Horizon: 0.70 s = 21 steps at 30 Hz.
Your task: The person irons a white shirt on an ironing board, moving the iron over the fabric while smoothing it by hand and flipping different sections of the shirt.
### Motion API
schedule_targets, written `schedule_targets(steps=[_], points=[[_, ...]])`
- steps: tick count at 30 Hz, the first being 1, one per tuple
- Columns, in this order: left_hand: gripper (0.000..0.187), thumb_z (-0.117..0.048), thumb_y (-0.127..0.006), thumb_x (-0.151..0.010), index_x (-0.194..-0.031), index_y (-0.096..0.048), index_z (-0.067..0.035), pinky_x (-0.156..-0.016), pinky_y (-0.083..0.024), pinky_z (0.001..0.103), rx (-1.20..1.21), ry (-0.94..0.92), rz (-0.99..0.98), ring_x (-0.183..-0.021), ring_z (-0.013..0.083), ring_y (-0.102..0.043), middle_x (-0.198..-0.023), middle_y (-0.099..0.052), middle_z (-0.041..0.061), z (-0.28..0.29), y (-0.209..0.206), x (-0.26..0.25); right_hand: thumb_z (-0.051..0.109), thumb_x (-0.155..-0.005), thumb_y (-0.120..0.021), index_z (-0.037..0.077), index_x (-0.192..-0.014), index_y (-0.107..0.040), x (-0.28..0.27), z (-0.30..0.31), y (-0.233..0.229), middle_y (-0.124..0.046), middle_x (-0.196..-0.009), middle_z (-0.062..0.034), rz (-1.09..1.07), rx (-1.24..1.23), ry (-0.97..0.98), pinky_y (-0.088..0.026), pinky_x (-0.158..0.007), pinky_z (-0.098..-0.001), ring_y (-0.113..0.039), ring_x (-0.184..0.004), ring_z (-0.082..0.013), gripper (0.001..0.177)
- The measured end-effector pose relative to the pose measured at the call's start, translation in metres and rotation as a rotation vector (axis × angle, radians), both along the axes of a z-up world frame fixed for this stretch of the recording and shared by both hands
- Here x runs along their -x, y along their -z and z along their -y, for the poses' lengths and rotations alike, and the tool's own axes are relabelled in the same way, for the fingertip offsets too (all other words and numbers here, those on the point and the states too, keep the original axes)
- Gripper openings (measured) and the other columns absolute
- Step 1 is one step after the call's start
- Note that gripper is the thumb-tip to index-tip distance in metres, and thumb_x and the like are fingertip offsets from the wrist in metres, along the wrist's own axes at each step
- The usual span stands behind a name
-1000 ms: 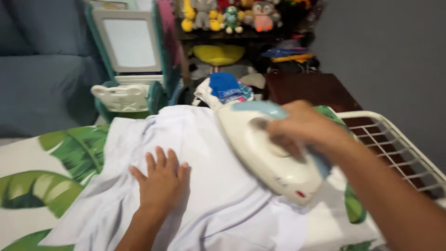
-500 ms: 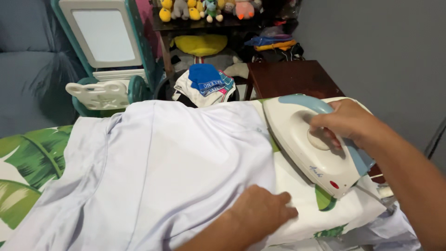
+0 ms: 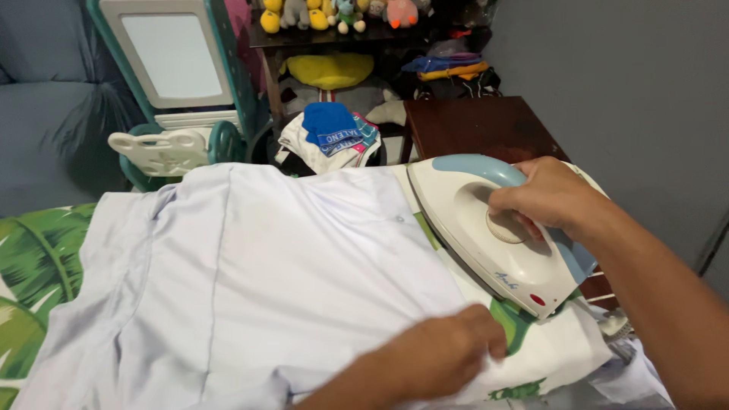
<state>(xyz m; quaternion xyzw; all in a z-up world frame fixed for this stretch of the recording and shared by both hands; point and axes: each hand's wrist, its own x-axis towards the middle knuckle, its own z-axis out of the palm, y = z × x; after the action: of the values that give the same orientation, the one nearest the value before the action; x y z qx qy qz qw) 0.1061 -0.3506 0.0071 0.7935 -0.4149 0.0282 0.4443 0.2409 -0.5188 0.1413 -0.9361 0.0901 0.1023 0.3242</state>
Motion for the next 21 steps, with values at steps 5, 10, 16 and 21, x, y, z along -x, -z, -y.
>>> schedule_targets(steps=[5,10,16,21], points=[[0.006,-0.013,-0.069,-0.085,-0.082,-0.068,-0.008,-0.055,-0.054,0.031,0.237,-0.394,-0.344,-0.059,0.0128,-0.066,-0.069,-0.070,0.006,-0.059,-0.010,-0.102,0.019,-0.070,-0.077,0.003,-0.104,-0.081,0.010,0.012,-0.001,-0.066,-0.063,-0.0118,-0.029,-0.022,0.030,-0.044,-0.048,-0.0338,-0.056,-0.048,-0.0195,0.038],[0.015,-0.006,-0.065,-0.081,-0.090,-0.074,-0.014,-0.080,-0.057,0.040,-0.222,-0.570,-0.014,-0.091,0.0260,-0.073,-0.096,-0.076,0.007,-0.091,-0.008,-0.192,0.019,-0.067,-0.077,0.007,-0.099,-0.079,0.028,0.013,-0.011,-0.068,-0.060,-0.0151,-0.138,0.058,-0.096,-0.045,-0.048,-0.0356,-0.058,-0.044,-0.0214,0.034],[0.053,-0.001,-0.068,-0.074,-0.118,-0.069,-0.028,-0.091,-0.052,0.044,-0.651,-0.271,0.113,-0.109,0.0290,-0.065,-0.133,-0.061,-0.001,-0.083,-0.002,-0.243,0.016,-0.058,-0.075,0.006,-0.093,-0.081,0.052,-0.007,-0.008,-0.077,-0.070,-0.0072,-0.110,0.082,-0.422,-0.056,-0.056,-0.0313,-0.071,-0.057,-0.0176,0.037],[0.014,-0.009,-0.067,-0.088,-0.099,-0.071,-0.017,-0.087,-0.055,0.041,-0.809,-0.296,0.106,-0.106,0.0278,-0.067,-0.118,-0.066,0.005,-0.087,-0.017,-0.258,0.021,-0.064,-0.076,0.014,-0.100,-0.078,0.066,-0.025,-0.006,-0.077,-0.076,-0.0096,-0.209,0.154,-0.283,-0.056,-0.062,-0.0360,-0.072,-0.064,-0.0215,0.037]])
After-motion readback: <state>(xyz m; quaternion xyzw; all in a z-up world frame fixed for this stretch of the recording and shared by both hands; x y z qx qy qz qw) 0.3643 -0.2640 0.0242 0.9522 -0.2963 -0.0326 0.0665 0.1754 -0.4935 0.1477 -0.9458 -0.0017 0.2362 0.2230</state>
